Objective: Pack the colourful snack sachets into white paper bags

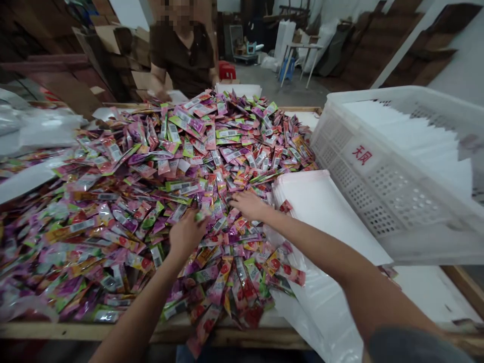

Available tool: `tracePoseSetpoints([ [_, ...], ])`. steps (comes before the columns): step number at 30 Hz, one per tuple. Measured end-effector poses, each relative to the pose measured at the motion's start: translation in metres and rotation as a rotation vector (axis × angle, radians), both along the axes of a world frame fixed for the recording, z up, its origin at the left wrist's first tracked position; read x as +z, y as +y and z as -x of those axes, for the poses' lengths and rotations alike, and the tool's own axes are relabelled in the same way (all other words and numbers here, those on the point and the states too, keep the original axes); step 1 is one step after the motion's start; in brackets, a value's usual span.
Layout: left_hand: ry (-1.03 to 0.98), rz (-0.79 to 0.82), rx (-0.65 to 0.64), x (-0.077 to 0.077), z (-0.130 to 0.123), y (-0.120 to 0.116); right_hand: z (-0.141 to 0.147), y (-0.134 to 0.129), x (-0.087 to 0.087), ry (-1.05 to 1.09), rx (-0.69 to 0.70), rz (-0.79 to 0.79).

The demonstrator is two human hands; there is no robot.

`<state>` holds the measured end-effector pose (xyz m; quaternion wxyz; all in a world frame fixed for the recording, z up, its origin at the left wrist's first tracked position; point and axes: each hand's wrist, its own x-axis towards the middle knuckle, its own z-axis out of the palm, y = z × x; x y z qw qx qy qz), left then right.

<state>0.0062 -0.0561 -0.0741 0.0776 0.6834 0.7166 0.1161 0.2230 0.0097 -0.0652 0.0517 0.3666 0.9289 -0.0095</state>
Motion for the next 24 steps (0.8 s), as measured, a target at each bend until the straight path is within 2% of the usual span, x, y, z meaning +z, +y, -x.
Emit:
tracePoseSetpoints([
  [3,0.11,0.178,-0.067,-0.009,-0.017,0.009,0.014,0.009,-0.018,-0.132,0.025,-0.014],
  [6,0.036,0.232,-0.092,-0.012,-0.006,0.0,0.006,0.001,-0.021,-0.123,-0.036,-0.022],
  [9,-0.24,0.139,-0.09,-0.007,0.019,-0.013,-0.01,-0.013,-0.011,-0.023,-0.184,0.035],
  [11,-0.482,0.039,-0.049,-0.004,0.03,-0.02,-0.019,-0.022,-0.004,0.034,-0.227,0.095],
  [13,-0.694,-0.05,-0.004,-0.004,0.03,-0.027,-0.025,-0.028,0.0,0.161,-0.22,0.106],
  [15,-0.794,-0.06,0.0,-0.008,0.021,-0.031,-0.027,-0.029,0.001,0.369,-0.253,0.054],
  [17,-0.782,-0.008,-0.004,-0.013,0.007,-0.027,-0.022,-0.027,0.0,0.531,-0.35,0.033],
  [20,-0.663,-0.028,0.065,-0.018,-0.014,-0.004,0.002,-0.015,-0.006,0.642,-0.552,0.071],
  [22,-0.5,-0.049,0.098,-0.019,-0.025,0.017,0.025,-0.004,-0.013,0.67,-0.669,0.113],
  [24,-0.306,0.009,0.085,-0.02,-0.031,0.032,0.044,0.006,-0.02,0.587,-0.732,0.191],
])
